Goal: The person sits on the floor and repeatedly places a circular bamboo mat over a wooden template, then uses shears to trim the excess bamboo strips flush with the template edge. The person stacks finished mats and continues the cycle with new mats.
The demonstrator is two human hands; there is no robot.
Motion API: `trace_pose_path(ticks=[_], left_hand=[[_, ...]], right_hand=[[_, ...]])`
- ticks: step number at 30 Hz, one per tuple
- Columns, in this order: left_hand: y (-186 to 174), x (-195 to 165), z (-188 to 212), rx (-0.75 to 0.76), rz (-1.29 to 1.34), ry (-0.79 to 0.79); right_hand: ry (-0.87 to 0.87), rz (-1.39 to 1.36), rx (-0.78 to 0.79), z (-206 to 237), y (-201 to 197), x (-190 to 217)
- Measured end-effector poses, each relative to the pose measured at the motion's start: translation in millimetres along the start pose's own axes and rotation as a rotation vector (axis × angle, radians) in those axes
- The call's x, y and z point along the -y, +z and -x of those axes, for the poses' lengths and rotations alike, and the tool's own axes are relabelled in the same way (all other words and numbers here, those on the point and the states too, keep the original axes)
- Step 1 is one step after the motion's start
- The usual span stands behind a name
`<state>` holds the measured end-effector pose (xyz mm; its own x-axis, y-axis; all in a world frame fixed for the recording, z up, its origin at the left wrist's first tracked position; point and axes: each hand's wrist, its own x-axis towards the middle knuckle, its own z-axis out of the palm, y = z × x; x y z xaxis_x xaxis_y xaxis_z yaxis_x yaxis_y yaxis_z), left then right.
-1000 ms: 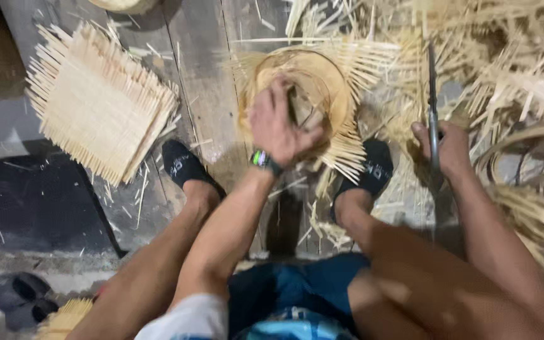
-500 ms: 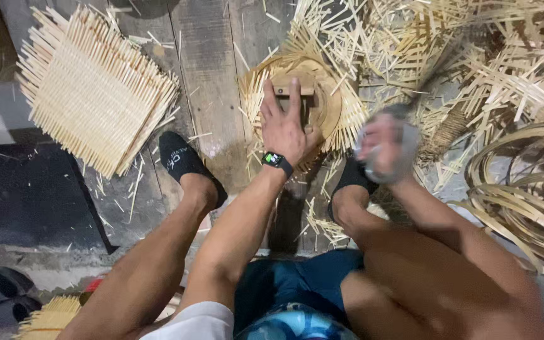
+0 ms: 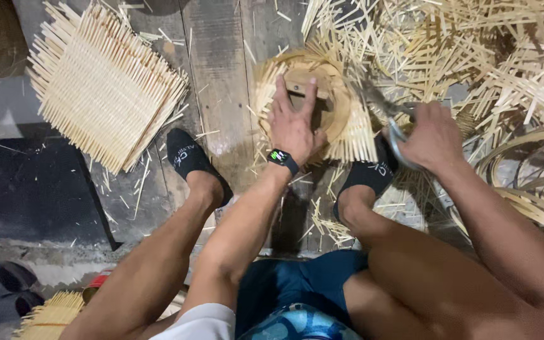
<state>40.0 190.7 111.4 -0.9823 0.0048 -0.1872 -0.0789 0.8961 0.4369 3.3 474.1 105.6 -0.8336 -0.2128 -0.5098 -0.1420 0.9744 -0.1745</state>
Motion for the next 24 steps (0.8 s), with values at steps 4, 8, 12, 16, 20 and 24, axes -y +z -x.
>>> trace_pose_path(ticks=[4,8,12,16,20,24], left_hand=[[4.0,-10.4,3.6,0.053,0.035,-0.023],[5.1,-10.7,5.5,0.042,0.033,-0.007],[4.8,-8.2,5.4,0.062,0.013,0.004],[0.5,-1.9,5.8,0.049,0.027,0.039],[-3.3,13.9,3.3,0.103,-0.022,0.171],[0.9,28.6,-3.0,0.192,-0.026,0.251]], right_hand=[[-0.006,0.178,-0.020,-19.8,20.2,0.6],[0.112,0.020,0.174,-28.6,16.2,-16.7],[-0.128,0.170,-0.235,-44.0,14.8,-18.5],[-0.179,0.403,-0.360,-68.5,28.0,-3.6],[0.021,0.155,0.208,-78.2,26.2,-12.5],[-0.128,0.348,-0.171,-82.1,30.9,-11.4]])
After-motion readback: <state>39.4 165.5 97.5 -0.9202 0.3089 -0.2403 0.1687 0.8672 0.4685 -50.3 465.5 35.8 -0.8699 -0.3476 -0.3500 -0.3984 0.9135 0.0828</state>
